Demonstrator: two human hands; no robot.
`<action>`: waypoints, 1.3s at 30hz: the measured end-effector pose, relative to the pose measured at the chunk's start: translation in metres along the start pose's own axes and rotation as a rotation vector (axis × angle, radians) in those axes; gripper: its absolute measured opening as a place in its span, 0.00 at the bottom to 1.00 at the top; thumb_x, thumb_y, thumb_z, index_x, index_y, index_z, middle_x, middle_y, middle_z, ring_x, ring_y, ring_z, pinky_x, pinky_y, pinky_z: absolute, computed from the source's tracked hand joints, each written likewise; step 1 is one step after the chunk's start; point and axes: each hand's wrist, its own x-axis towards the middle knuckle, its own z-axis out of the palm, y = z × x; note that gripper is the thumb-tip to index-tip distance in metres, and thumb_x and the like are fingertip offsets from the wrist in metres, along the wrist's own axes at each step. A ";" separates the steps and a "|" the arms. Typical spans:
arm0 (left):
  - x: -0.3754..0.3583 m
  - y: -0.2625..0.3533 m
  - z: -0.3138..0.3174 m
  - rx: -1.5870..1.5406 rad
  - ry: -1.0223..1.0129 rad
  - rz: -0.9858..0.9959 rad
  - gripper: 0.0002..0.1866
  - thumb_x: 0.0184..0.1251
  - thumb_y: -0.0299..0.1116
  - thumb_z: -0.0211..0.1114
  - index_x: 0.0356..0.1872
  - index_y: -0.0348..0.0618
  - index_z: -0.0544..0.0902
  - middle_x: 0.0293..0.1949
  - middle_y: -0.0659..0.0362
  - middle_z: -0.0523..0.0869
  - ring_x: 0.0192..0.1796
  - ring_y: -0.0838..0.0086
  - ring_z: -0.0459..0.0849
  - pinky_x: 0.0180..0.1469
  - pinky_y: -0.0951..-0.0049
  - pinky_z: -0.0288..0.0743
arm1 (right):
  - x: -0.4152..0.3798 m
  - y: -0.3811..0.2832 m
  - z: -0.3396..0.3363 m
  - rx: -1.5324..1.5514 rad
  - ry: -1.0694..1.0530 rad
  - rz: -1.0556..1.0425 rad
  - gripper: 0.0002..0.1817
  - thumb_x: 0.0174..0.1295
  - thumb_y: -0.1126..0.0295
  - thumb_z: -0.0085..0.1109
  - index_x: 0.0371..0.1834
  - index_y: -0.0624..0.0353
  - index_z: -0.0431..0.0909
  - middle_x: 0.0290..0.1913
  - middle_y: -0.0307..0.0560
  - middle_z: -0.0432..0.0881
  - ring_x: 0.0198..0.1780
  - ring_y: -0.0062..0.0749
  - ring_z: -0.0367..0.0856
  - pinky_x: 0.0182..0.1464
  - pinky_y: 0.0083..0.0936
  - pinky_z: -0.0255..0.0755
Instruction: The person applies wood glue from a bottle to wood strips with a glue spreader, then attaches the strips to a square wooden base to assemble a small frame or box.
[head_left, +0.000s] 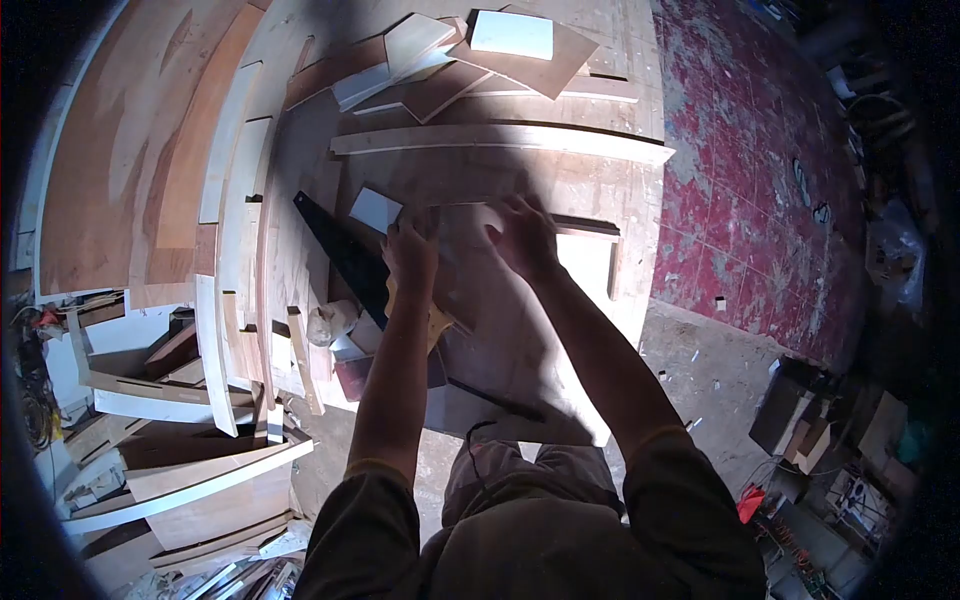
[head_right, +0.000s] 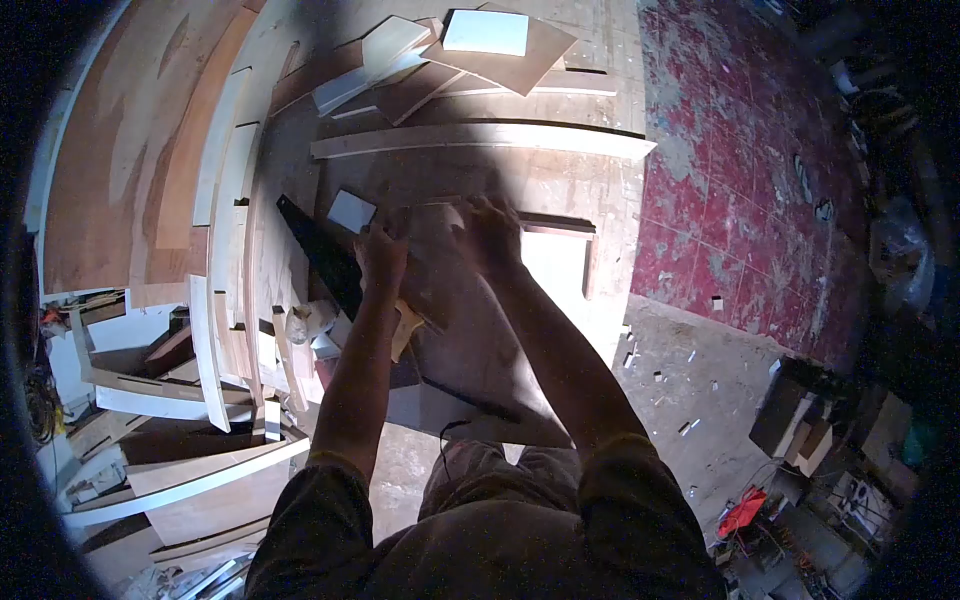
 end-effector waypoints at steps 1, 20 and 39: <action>-0.001 0.002 -0.003 -0.036 0.012 0.018 0.21 0.58 0.46 0.70 0.45 0.40 0.84 0.41 0.45 0.86 0.45 0.49 0.84 0.55 0.51 0.73 | 0.008 -0.006 0.014 -0.091 0.018 -0.047 0.17 0.54 0.65 0.68 0.49 0.50 0.84 0.46 0.43 0.84 0.54 0.43 0.77 0.55 0.40 0.73; -0.024 0.045 -0.042 -0.125 -0.063 0.273 0.08 0.61 0.38 0.70 0.35 0.46 0.85 0.35 0.52 0.85 0.47 0.51 0.81 0.51 0.52 0.75 | -0.018 0.039 -0.032 -0.457 0.190 0.066 0.08 0.56 0.60 0.67 0.40 0.37 0.88 0.45 0.27 0.85 0.52 0.39 0.73 0.49 0.40 0.68; -0.089 0.129 -0.006 -0.516 -0.272 0.207 0.14 0.64 0.40 0.67 0.41 0.38 0.88 0.36 0.48 0.89 0.40 0.55 0.88 0.46 0.61 0.79 | -0.209 0.101 -0.165 -0.037 0.378 0.540 0.11 0.56 0.66 0.72 0.41 0.56 0.87 0.40 0.44 0.88 0.43 0.39 0.83 0.53 0.34 0.68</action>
